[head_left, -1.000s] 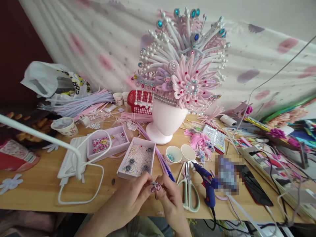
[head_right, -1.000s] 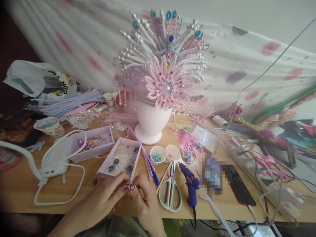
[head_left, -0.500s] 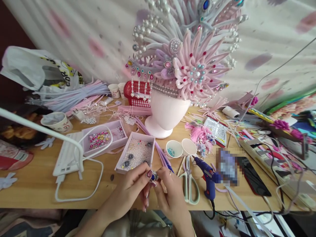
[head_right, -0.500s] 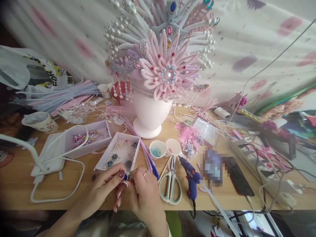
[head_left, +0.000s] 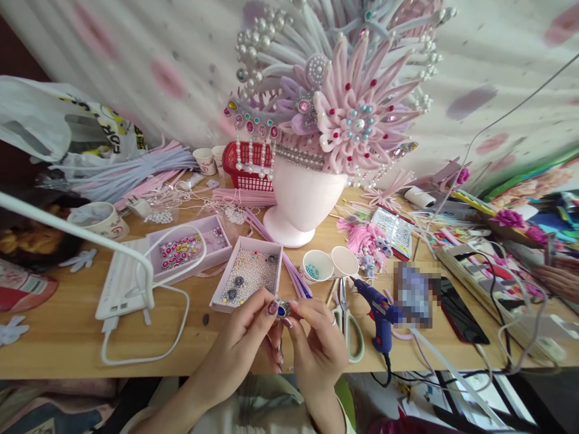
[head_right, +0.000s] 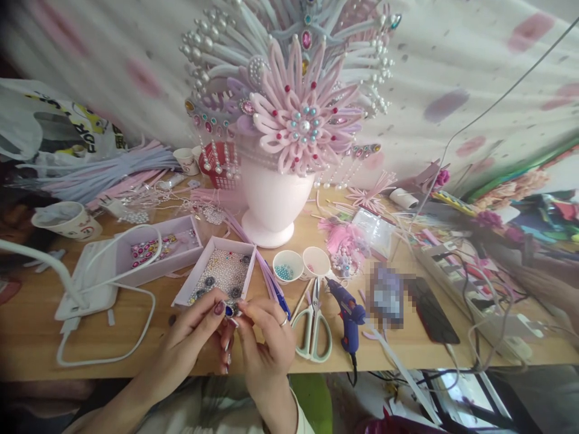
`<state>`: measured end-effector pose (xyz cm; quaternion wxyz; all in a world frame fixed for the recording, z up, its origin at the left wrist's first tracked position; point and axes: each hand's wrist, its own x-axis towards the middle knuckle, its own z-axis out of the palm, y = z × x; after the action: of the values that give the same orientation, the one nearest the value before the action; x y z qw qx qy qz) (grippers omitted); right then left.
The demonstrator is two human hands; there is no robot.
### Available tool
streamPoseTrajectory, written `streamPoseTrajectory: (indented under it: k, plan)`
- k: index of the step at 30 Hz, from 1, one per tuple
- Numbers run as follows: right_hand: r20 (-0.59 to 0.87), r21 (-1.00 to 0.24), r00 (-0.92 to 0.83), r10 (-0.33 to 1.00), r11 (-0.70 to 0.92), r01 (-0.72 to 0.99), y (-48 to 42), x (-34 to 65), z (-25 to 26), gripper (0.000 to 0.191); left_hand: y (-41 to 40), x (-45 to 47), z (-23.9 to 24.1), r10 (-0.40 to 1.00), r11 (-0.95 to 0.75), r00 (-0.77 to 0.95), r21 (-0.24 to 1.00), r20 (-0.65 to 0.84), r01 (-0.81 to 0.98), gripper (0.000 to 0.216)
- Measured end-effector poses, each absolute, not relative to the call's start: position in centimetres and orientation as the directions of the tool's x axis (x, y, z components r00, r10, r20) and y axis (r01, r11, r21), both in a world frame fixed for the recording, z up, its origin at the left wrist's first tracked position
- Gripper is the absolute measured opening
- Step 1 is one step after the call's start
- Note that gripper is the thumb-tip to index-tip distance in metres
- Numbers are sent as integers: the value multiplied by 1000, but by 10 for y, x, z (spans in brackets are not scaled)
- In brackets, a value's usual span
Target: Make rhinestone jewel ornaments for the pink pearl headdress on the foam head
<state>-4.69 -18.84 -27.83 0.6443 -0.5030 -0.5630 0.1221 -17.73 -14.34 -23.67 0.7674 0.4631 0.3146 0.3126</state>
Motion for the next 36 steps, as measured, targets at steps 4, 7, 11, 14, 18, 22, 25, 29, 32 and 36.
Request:
streamPoseTrajectory:
  k: [4,7,11,14,18,22,25,29,32,36]
  plan:
    - [574,-813,366,733,458,359,-191,-51,-272,40,-148,-176,-238,765,402,613,891,-200,-211,45]
    - [537,-843,397,744,452,291,-192,-53,-267,31,-151,-175,-239,752,427,625,877,-208,-222,45]
    - [426,-903,435,793,403,150,-193,-53,-259,21,-153,-175,-240,751,438,626,867,-208,-237,45]
    - [373,-923,424,825,376,80,-193,-51,-256,21,-153,-175,-240,760,413,625,875,-178,-253,43]
    - [351,-926,414,840,377,19,-194,-49,-257,7,-153,-177,-240,756,409,631,878,-174,-248,42]
    - [280,-930,386,879,348,-120,-195,-51,-259,8,-155,-178,-239,762,393,621,895,-187,-213,43]
    - [245,-905,335,910,339,-257,-195,-52,-259,7,-156,-179,-237,775,351,608,917,-172,-189,42]
    - [248,-906,359,900,347,-243,-192,-53,-256,14,-155,-181,-236,835,183,544,975,-84,-130,36]
    - [220,-926,315,923,299,-229,-192,-52,-254,14,-153,-183,-236,878,0,477,998,34,-70,27]
    - [239,-932,294,925,304,-198,-193,-46,-254,9,-151,-184,-235,862,21,506,992,46,-127,29]
